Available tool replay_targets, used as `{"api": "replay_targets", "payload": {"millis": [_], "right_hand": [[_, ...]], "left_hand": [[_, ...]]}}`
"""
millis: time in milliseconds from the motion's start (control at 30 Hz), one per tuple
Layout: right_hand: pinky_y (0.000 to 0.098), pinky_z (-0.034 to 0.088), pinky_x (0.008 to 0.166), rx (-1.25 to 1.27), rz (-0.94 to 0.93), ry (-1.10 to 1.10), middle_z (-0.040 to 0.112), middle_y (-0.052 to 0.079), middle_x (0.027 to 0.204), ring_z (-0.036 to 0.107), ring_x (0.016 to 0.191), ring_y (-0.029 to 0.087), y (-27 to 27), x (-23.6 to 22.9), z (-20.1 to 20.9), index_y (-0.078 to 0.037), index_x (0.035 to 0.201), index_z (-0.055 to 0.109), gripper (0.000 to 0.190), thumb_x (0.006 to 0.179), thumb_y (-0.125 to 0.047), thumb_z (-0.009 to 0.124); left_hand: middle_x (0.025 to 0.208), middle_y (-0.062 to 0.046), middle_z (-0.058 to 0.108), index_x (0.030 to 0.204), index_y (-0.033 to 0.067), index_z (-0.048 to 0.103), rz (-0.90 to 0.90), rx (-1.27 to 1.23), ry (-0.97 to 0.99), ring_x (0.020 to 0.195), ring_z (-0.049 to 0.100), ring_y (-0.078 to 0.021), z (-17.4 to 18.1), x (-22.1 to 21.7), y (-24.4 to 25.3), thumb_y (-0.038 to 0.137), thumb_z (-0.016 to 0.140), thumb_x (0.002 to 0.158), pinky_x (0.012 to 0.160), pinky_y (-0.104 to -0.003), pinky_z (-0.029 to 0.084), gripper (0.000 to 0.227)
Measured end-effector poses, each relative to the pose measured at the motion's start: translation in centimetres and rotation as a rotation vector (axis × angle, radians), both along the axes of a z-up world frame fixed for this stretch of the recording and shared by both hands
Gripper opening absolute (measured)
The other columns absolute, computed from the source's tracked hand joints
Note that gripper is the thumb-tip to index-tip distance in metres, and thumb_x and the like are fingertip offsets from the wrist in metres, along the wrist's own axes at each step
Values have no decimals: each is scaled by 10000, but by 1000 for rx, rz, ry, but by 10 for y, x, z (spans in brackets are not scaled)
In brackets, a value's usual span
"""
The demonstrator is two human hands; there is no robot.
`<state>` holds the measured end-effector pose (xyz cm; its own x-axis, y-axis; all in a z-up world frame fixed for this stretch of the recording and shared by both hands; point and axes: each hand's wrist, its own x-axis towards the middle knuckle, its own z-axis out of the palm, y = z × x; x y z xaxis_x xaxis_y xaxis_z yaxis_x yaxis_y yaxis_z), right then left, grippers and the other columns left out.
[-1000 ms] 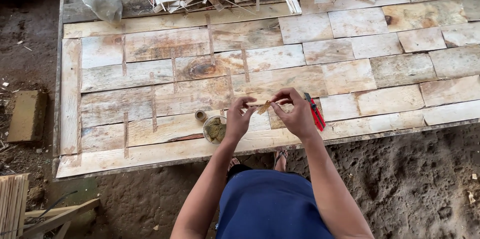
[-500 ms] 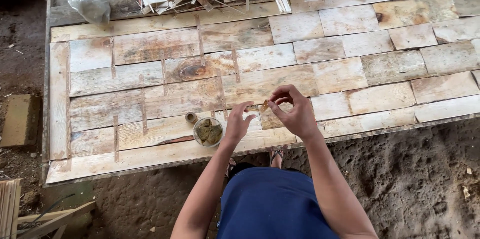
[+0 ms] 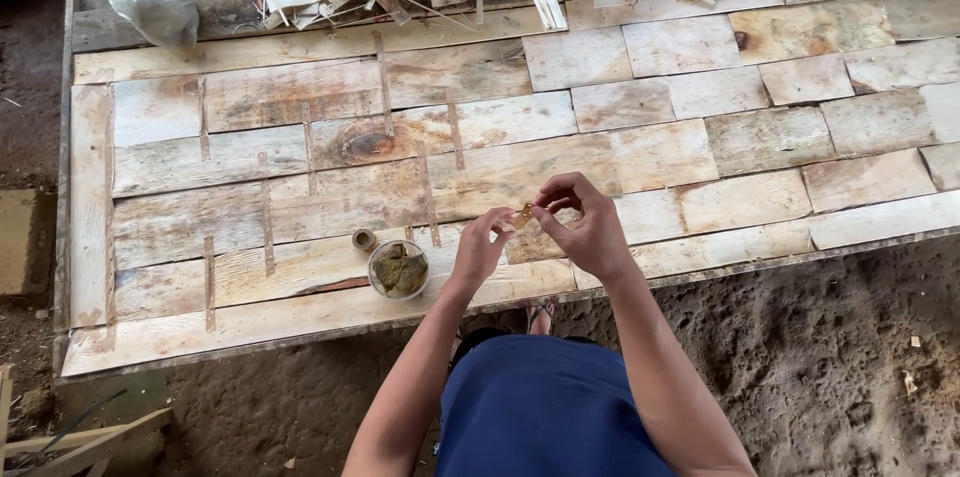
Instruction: The person applies a paste-like adhesive from a small container onto thin wooden strips and places them onto a wooden tabletop. The person repeats this process multiple times, positioning the strips in a grid-like pattern across the surface.
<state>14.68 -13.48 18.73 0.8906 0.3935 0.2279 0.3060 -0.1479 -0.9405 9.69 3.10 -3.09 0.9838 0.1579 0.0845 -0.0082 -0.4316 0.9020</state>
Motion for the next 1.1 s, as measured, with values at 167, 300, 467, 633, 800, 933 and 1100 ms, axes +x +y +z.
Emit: {"api": "replay_targets", "payload": {"millis": [167, 300, 467, 633, 800, 933, 1100], "right_hand": [[350, 612, 748, 0, 10, 6, 726, 120, 889, 757, 856, 244, -6, 5, -4, -22, 1025, 663, 231, 855, -37, 820], [355, 613, 747, -4, 15, 26, 727, 130, 888, 755, 851, 246, -8, 8, -7, -15, 1023, 666, 230, 856, -36, 821], [349, 604, 757, -16, 32, 62, 723, 130, 908, 745, 869, 238, -8, 18, -16, -21, 1037, 659, 231, 867, -29, 814], [349, 593, 782, -66, 53, 118, 726, 132, 934, 735, 912, 238, 1, 41, -42, -24, 1064, 650, 246, 882, -42, 815], [336, 583, 806, -196, 112, 199, 732, 84, 960, 725, 960, 203, 11, 76, -92, -79, 1082, 639, 234, 897, -78, 781], [300, 578, 800, -261, 163, 268, 745, 46, 977, 730, 977, 166, 18, 96, -126, -131, 1093, 650, 246, 891, -116, 790], [320, 570, 831, -322, 228, 346, 754, 63, 1001, 732, 986, 176, 28, 113, -163, -124, 1105, 639, 269, 875, -109, 778]], "left_hand": [[977, -5, 763, 1181, 226, 673, 8, -28, 26, 793, 716, -253, 0, -1, -5, 85, 770, 858, 822, -407, 542, 364], [936, -29, 766, 1188, 225, 688, -3, -33, 50, 802, 730, -258, 5, -6, -9, 89, 772, 862, 824, -401, 550, 363], [912, -38, 767, 1231, 220, 661, 38, -81, 75, 781, 724, -257, -12, -23, -12, 76, 775, 858, 812, -386, 544, 416], [918, 0, 784, 1210, 241, 647, 88, -129, 182, 801, 730, -206, -28, -51, -15, 114, 781, 860, 807, -320, 524, 396], [933, 6, 801, 1205, 236, 657, 152, -184, 302, 819, 722, -162, -50, -77, -23, 127, 811, 840, 803, -283, 518, 411], [970, 7, 802, 1204, 218, 657, 193, -292, 375, 842, 712, -146, -38, -89, -36, 151, 827, 842, 799, -268, 520, 406], [910, -40, 797, 1182, 165, 652, 321, -330, 416, 785, 730, -161, -50, -92, -54, 153, 782, 916, 712, -271, 543, 296]]}}
